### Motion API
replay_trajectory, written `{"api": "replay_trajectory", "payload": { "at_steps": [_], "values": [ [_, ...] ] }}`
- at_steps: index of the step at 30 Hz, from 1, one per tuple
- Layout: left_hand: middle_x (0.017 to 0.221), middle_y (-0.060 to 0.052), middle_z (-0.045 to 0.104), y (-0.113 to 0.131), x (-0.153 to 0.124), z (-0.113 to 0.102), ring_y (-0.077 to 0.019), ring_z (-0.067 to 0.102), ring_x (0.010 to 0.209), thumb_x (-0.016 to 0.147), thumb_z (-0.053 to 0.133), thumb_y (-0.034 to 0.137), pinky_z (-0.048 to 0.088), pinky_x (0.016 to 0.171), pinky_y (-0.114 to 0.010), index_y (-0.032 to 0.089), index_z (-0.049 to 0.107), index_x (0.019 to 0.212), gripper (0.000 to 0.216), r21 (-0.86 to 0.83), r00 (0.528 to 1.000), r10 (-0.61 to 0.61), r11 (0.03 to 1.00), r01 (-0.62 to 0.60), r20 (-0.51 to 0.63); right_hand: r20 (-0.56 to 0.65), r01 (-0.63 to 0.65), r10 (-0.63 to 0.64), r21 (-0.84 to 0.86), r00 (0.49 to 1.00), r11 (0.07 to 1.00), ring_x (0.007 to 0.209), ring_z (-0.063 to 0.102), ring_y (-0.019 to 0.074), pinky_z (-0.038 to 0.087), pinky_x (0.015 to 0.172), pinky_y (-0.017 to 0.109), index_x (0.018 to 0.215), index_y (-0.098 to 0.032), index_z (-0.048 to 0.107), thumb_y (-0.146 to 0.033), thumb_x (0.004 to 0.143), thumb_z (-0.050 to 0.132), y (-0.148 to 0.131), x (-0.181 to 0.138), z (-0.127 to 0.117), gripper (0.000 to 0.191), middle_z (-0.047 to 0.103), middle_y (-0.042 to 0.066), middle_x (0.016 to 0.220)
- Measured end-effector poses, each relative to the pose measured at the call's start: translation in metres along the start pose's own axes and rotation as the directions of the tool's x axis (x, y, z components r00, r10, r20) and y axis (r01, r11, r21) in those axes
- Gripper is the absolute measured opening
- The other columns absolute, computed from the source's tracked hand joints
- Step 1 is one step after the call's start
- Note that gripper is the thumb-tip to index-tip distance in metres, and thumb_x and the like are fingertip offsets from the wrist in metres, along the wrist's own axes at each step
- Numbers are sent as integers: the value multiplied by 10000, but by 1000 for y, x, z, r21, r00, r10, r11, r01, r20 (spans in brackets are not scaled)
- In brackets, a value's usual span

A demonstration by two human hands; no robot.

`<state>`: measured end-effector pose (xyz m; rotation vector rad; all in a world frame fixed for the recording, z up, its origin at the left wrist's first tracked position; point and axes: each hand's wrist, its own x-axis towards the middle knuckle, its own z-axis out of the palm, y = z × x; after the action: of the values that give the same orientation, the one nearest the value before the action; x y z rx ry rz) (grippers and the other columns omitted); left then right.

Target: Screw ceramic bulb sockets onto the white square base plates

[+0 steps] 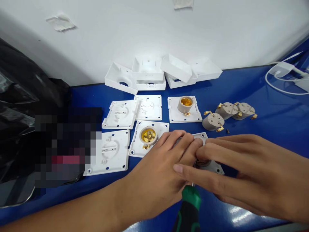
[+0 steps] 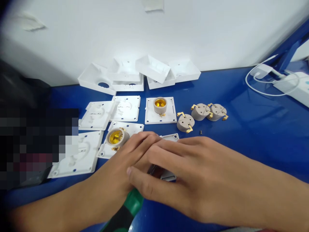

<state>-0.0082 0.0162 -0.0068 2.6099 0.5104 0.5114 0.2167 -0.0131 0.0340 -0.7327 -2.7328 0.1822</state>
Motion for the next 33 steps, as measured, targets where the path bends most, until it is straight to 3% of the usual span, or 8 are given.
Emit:
{"api": "replay_trajectory", "payload": {
  "at_steps": [9,15,21,29,33],
  "values": [
    [1371,-154,601,3,1,-6,-314,487,1278,955,473,123,427,1120,-501,84,451,1425,472,-6,1000,-15,1000,15,27,-11,13,-13,-28,1000,1000,865,667,164,562,707,325,1416,-193,558,-64,1037,409,-1,2,-2,427,689,22,1064],
    [1223,-87,654,5,9,-9,-286,547,1156,963,502,79,479,1050,-484,179,597,1121,209,-20,995,-46,999,48,85,-75,6,-1,65,997,998,860,695,151,543,720,286,1190,-168,600,-156,1081,382,6,4,-9,243,737,38,990],
    [1343,-116,585,6,3,0,-268,497,1273,946,592,62,437,1122,-421,116,513,1281,348,69,998,-59,996,58,21,-81,-26,30,45,996,999,767,655,158,486,681,305,1106,-151,606,-215,1102,406,12,5,-11,210,702,32,850],
    [1255,-82,614,7,8,-13,-284,520,1191,927,612,91,469,1043,-470,183,542,1221,315,-47,981,-112,992,120,158,-15,43,-41,155,999,987,701,548,144,410,637,291,1097,-190,634,-178,1030,515,11,5,-5,137,662,-4,856],
    [1262,-75,605,7,8,-14,-282,502,1181,911,609,71,468,1017,-461,191,516,1255,376,-84,978,-126,986,141,167,24,57,-60,115,998,992,652,492,152,383,613,302,1101,-189,653,-217,1094,404,8,6,-3,250,617,-18,771]
  ]
}}
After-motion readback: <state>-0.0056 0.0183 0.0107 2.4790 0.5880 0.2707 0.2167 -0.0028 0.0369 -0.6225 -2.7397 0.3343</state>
